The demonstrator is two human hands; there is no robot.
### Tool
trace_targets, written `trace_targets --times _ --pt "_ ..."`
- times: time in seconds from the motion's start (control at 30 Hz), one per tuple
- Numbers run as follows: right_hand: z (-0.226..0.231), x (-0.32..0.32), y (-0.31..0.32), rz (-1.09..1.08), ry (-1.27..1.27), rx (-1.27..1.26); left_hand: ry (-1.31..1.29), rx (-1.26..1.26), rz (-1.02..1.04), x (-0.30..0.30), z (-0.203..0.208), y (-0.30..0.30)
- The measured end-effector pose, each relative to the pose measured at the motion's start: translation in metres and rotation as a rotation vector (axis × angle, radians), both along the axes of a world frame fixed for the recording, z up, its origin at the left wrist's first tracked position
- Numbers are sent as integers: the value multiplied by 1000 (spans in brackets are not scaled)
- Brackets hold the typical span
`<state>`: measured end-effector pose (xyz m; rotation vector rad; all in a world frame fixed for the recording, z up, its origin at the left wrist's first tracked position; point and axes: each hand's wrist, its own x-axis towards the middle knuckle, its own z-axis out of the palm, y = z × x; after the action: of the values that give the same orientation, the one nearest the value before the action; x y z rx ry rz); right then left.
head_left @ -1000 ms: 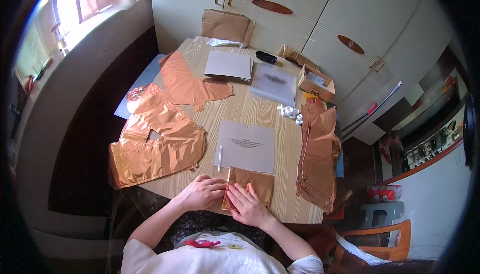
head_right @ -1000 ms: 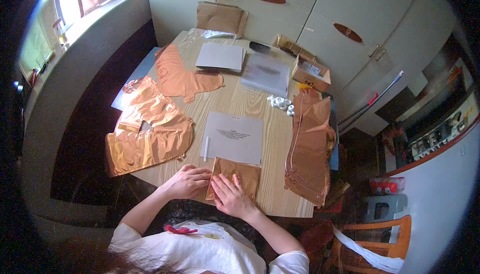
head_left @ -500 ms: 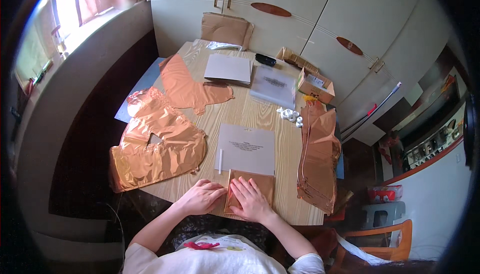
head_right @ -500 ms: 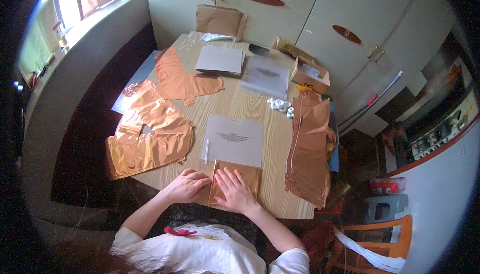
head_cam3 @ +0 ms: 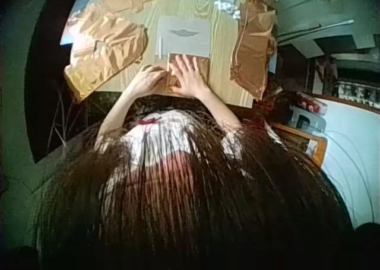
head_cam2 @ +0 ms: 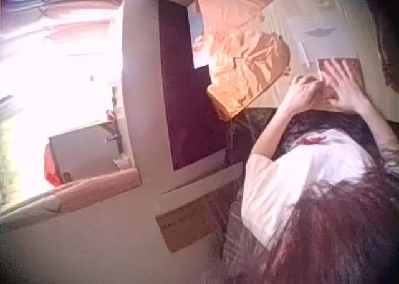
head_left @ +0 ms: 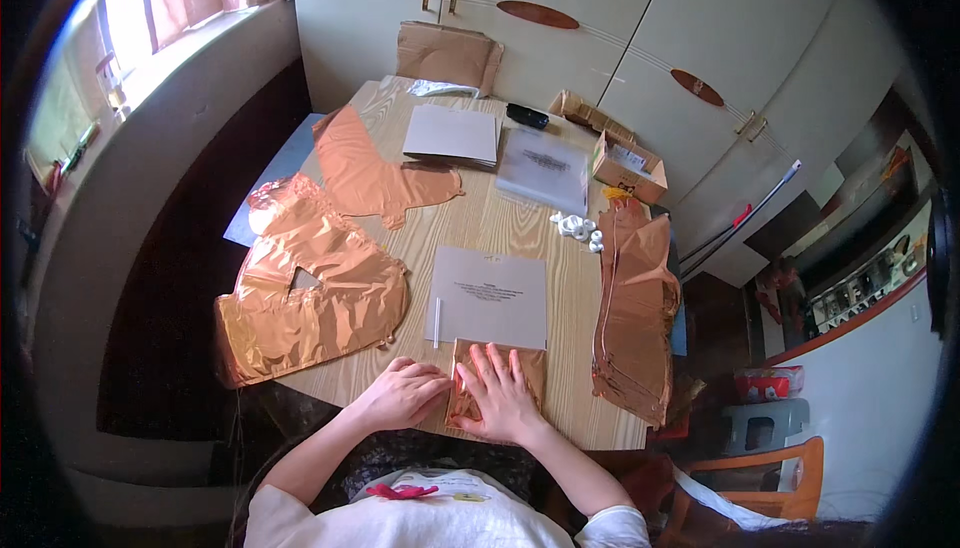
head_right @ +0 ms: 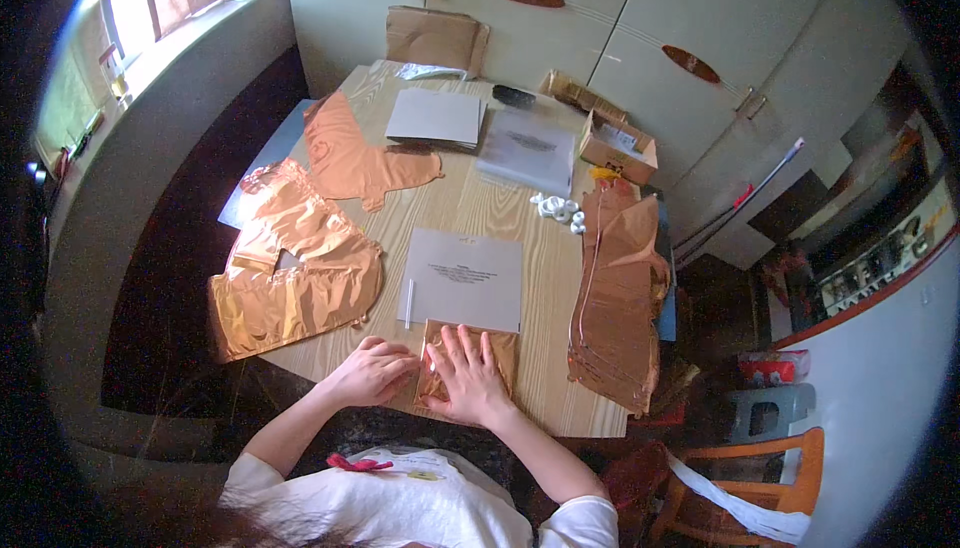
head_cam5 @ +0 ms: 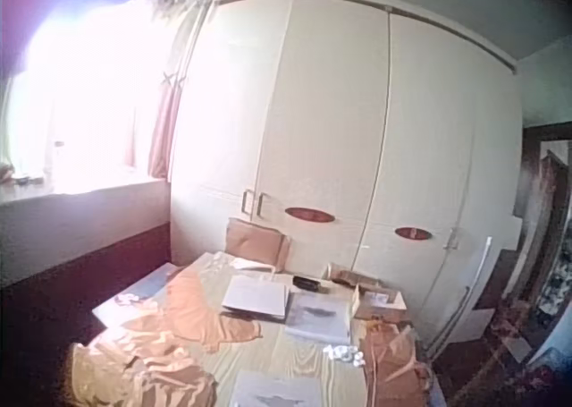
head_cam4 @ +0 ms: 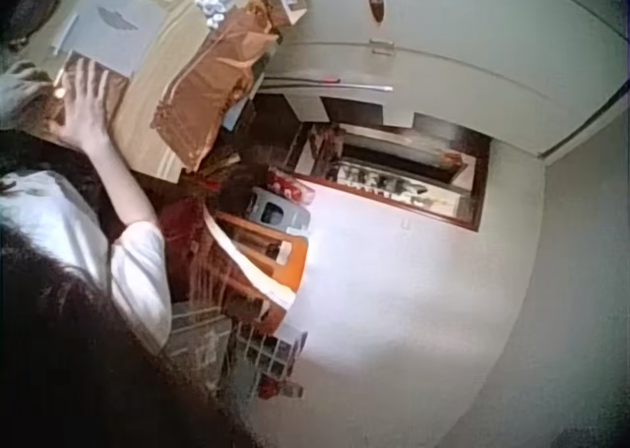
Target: Fold and insert copper-colored foil bags into plastic sleeves with cardboard inserts.
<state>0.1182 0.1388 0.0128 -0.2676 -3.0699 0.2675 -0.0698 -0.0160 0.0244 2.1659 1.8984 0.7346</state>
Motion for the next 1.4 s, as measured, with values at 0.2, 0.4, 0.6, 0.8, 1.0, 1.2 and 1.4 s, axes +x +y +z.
trace_targets --times 0.2,0.4,0.6,0.8,1.0,1.2,1.4 --pt "3 -2 0 -20 -112 47 167 84 102 17 11 31" --pt "3 -2 1 -11 -47 6 218 34 201 22 -3 40" --pt "1 0 2 2 -17 11 178 -58 270 26 -8 37" --pt "0 0 0 -5 39 -10 176 -64 334 31 -14 37" --pt "6 -1 1 -8 -122 16 241 -54 383 33 -12 37" --pt "9 -3 0 -37 -144 -22 108 -55 302 29 7 37" --pt "0 0 0 -36 -209 51 185 -115 145 31 -7 43"
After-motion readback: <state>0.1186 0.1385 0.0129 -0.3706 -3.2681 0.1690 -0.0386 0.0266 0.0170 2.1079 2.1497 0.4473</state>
